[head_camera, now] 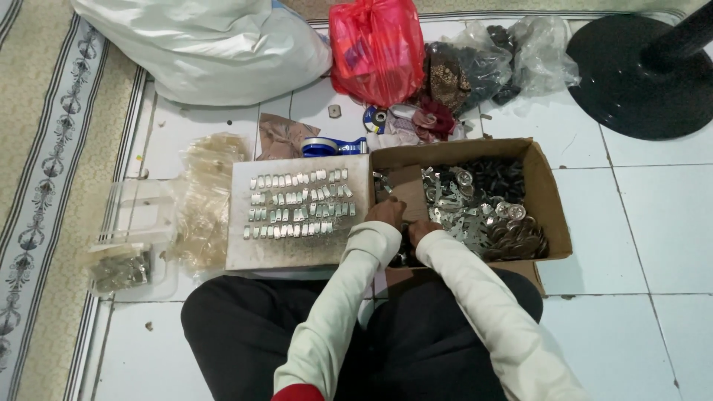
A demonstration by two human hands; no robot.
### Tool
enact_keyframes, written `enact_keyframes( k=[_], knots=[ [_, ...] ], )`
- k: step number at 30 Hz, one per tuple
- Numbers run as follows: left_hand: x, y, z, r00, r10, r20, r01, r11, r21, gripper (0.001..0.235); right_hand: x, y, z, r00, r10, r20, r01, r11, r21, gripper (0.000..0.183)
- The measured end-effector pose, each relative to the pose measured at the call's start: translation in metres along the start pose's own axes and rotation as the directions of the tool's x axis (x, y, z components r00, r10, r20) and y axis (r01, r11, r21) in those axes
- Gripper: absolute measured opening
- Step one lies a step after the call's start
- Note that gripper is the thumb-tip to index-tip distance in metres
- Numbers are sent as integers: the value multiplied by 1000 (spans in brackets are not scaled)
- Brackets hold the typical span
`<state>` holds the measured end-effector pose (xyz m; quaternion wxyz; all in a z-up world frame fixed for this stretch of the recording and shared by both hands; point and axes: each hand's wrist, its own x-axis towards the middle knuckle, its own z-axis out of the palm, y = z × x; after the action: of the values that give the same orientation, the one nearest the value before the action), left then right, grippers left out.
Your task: A person sits on the floor and manually packs small metal buckles into plastic bags and organizes them on a board.
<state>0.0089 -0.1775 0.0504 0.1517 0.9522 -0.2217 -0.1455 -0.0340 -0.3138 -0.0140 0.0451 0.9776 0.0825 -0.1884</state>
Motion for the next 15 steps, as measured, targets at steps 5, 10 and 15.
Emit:
enact_keyframes(
  k=[5, 10, 15],
  knots=[
    [-18, 9, -40, 994, -89, 70, 104, 960, -259, 30, 20, 24, -4, 916, 116, 385, -147, 988, 54, 49],
    [21, -24, 8, 997, 17, -73, -52, 854, -518, 34, 13, 61, -9, 994, 83, -75, -18, 780, 626, 19],
    [-18, -12, -27, 981, -141, -134, -102, 212, -972, 31, -34, 36, -82, 991, 128, 36, 3, -292, 956, 35]
  ],
)
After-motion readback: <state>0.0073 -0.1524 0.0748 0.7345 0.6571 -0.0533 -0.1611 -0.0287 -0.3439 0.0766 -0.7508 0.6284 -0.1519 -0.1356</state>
